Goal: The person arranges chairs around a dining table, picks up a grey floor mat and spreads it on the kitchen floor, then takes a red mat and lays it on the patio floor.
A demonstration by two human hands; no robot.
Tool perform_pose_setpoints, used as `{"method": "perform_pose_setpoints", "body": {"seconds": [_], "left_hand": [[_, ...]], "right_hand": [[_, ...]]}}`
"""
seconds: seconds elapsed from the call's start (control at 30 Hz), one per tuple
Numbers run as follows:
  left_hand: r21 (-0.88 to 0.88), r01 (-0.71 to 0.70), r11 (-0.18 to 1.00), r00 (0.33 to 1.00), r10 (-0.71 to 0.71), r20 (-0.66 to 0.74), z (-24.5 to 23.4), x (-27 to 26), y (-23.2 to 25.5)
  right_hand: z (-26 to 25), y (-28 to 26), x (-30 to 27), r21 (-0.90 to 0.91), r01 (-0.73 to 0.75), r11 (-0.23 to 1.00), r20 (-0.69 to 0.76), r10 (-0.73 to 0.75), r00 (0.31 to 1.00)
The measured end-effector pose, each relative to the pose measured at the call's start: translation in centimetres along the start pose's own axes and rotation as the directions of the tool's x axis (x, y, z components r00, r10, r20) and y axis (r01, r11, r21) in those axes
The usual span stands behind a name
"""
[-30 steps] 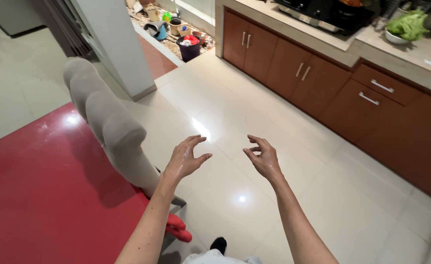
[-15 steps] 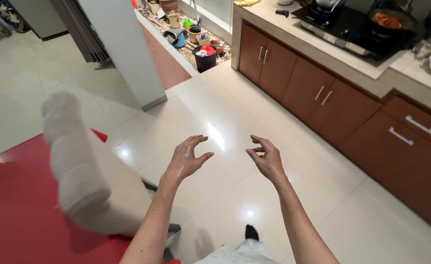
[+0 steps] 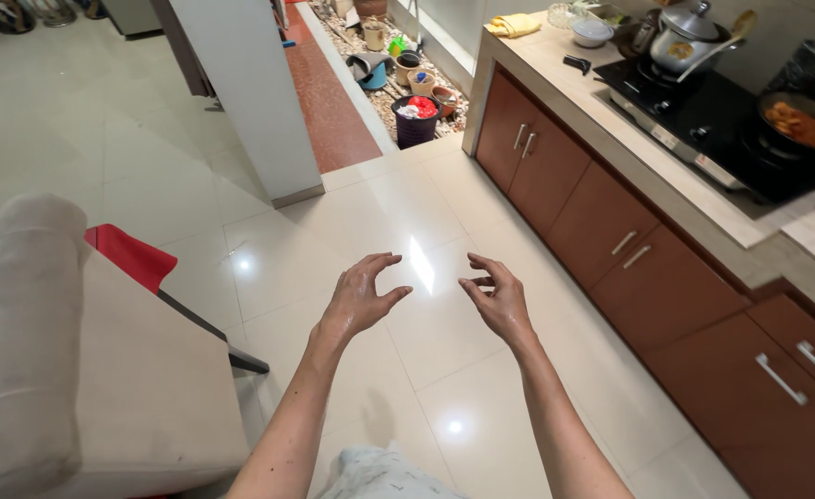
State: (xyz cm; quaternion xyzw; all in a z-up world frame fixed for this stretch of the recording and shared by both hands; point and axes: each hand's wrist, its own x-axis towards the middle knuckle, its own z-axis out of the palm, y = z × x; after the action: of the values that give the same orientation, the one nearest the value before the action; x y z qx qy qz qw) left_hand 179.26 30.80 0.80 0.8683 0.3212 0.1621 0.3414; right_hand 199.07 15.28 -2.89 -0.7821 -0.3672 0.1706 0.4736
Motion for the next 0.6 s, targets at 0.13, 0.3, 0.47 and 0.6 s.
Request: {"method": "perform_pose_setpoints", "body": {"seconds": [0.13, 0.3, 0.47, 0.6], "left_hand": [[0.106, -0.018, 0.994, 0.999, 0.023, -0.048, 0.4, 3.8, -1.0], [0.038, 0.072, 0.997, 0.996, -0.07, -0.051, 0.0, 10.1, -3.3], [-0.007, 0.159, 0.987, 0.986, -0.159, -0.056, -1.6, 18.0, -6.1], [-0.012, 0.176, 0.984, 0.983, -0.177, -0.041, -3.4, 24.7, -8.3]], "right_hand": [[0.5, 0.8, 4.4, 0.007, 0.005, 1.0, 0.04, -0.005, 0.999], [2.2, 2.0, 11.4, 0.012, 0.027, 1.0, 0.075, -0.028, 0.997], [4.7, 2.0, 20.8, -0.013, 0.035, 0.999, 0.114, -0.033, 0.993], [6.9, 1.3, 28.2, -0.001, 0.075, 0.997, 0.101, -0.074, 0.992]]}}
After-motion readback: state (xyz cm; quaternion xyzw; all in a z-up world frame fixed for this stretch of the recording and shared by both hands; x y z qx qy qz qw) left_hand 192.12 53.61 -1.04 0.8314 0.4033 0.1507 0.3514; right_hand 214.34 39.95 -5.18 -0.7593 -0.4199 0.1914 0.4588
